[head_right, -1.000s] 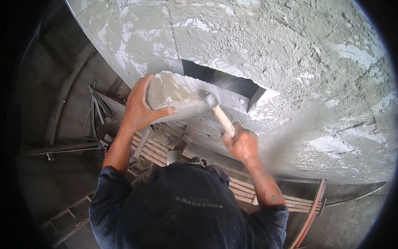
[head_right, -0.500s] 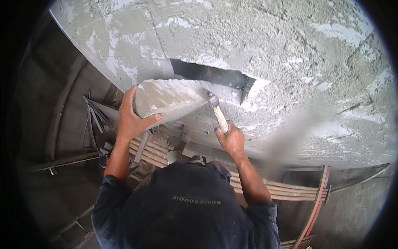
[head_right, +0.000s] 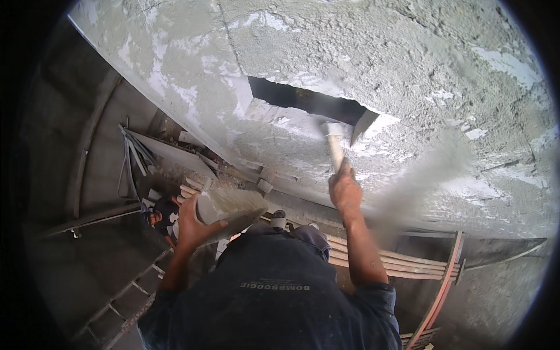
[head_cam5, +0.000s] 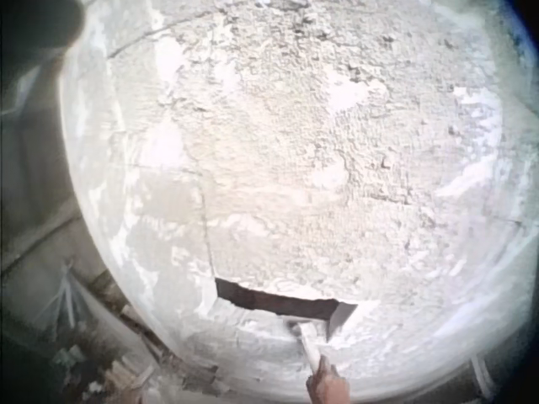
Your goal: The person uses a hammer and chisel to shape a stone and then applies mortar to a wall to set the stone in place. The person smooths the mortar around the stone and continues working on the wall surface.
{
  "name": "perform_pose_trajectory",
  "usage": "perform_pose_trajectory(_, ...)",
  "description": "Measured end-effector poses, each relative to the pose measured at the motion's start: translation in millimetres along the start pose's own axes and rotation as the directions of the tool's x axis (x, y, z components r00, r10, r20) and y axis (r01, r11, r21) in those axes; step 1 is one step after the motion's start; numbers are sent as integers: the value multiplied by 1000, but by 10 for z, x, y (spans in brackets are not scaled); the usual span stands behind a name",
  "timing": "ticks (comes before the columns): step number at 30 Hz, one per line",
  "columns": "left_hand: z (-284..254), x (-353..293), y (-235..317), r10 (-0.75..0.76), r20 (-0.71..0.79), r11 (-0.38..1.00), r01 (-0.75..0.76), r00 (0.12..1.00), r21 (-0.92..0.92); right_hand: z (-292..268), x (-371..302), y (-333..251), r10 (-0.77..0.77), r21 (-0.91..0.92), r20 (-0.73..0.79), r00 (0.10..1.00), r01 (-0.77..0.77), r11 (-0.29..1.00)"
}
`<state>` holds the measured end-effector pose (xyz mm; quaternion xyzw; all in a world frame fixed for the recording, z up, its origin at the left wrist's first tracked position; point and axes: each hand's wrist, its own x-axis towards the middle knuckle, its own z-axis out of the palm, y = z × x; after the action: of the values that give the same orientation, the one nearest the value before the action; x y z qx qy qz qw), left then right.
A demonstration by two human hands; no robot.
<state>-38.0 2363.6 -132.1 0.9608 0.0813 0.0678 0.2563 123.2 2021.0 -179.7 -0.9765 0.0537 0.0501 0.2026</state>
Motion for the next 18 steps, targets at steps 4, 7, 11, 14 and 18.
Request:
perform_pose_trajectory(4, 214, -238, -301, -81, -19, 997, 81, 997, -5, 259, -189, -228, -485, 170, 50, 873, 471, 866)
perform_pose_trajectory(7, 277, -461, -438, -160, 13, 987, 160, 987, 9, 307, -241, -263, -222, 633, 74, 972, 126, 764)
perform_pose_trajectory(11, 317, -658, -568, -205, -19, 976, 206, 979, 72, 301, -75, -116, 43, 887, 59, 997, -72, 456)
perform_pose_trajectory(14, 365, -691, -585, -210, -34, 977, 210, 977, 24, 331, 197, -316, 2, 860, 226, 974, -200, 469)
perform_pose_trajectory(18, 402, -657, -595, -187, -25, 982, 188, 982, 11, 490, 301, -924, -253, 715, 344, 904, -77, 694)
